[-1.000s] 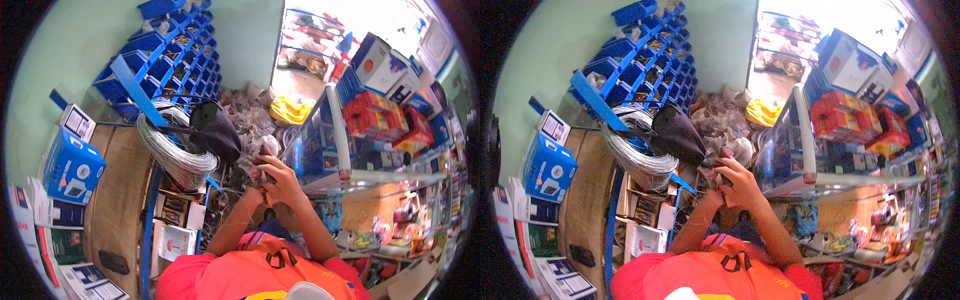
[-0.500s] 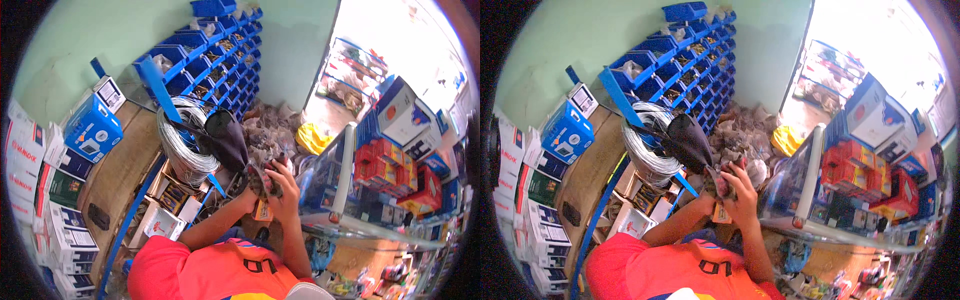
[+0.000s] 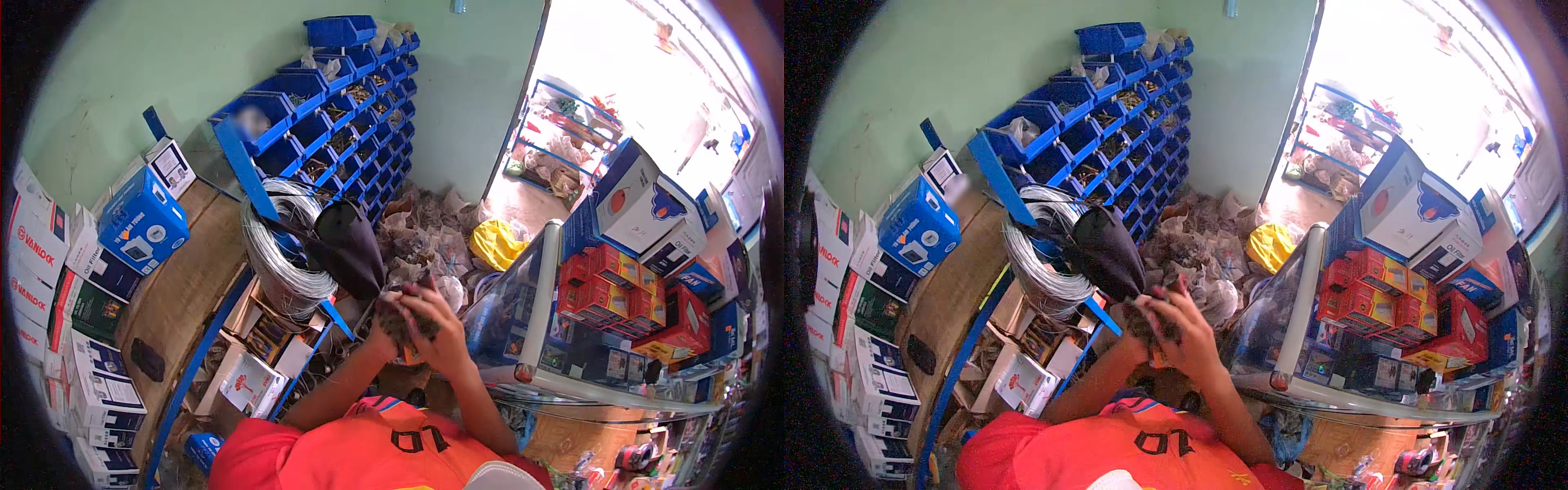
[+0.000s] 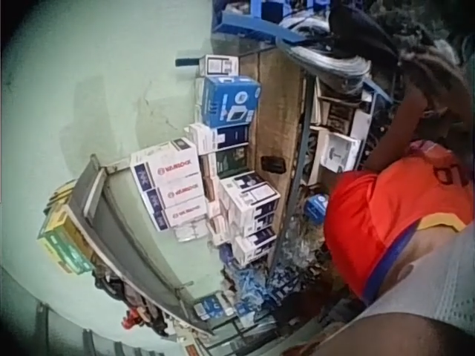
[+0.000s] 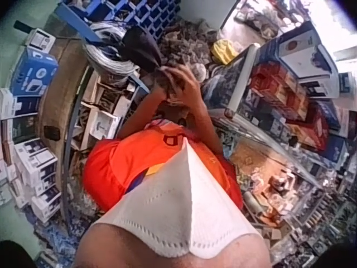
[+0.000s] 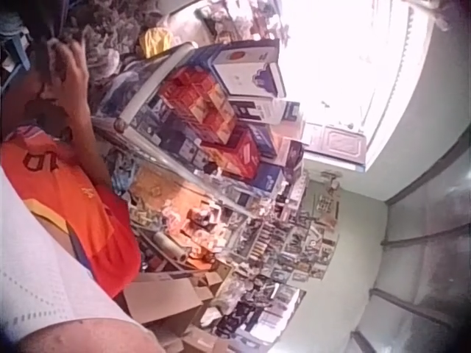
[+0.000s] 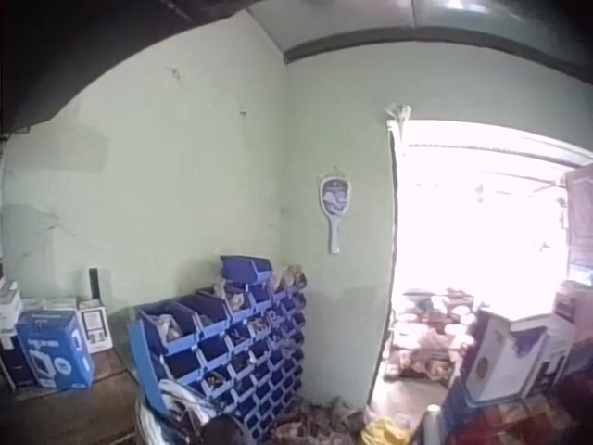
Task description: Packing a small item into a box at a hardware store station.
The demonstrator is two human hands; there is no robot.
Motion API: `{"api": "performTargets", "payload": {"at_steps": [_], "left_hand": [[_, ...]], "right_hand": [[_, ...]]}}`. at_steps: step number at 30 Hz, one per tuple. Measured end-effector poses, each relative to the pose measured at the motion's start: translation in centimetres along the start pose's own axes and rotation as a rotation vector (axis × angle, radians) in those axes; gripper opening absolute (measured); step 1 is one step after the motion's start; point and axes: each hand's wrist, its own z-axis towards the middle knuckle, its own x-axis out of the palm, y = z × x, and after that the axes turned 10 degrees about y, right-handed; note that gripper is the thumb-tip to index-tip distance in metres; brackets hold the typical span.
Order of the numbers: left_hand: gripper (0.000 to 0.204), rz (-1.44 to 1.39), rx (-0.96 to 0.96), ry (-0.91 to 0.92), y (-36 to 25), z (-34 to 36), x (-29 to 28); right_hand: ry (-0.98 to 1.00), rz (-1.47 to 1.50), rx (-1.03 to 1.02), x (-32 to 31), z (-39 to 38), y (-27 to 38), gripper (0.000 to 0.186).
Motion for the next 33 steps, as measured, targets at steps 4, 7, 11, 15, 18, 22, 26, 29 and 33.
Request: {"api": "performTargets", "payload": {"at_steps": [4,7,11,15,18,22,26,29,33], "left_hand": [[0.043,-0.027,-0.118,-0.173,-3.0,0.4,-3.6],[0.045,0.558,0.150,0.001,0.6,-0.4,-5.3],[0.051,-0.141,-0.173,-0.198,2.2,-1.0,-4.9],[0.042,0.032,-0.028,0.169,-2.1,-0.9,-10.3],[0.045,-0.226,-0.227,-0.218,-2.7,0.5,-5.3],[0.039,0.031,-0.195,-0.438,-1.4,-1.2,-7.8],[0.048,-0.089,-0.396,-0.200,-2.2,-2.4,-4.6],[0.062,-0.046,-0.468,-0.026,-1.7,-2.6,0.1],[0.058,0.125,-0.366,-0.011,-0.5,-2.6,2.5]], "right_hand": [[0.172,-0.027,-0.093,1.6,-4.0,-1.6,0.041],[0.240,-0.084,-0.063,1.2,-1.2,-3.7,0.046],[0.087,-0.071,0.065,1.8,-0.4,-4.4,0.043],[0.164,-0.090,0.028,4.6,-3.3,-2.0,0.042],[0.159,-0.081,0.086,4.1,-6.4,-2.1,0.048],[0.113,0.091,0.303,3.5,-9.3,-5.4,0.029],[-0.224,0.370,0.569,1.2,-9.3,-7.7,0.017],[-0.512,0.531,0.625,1.6,-9.0,-8.6,0.029],[-0.228,0.446,0.643,5.3,-8.7,-6.8,0.073]]}}
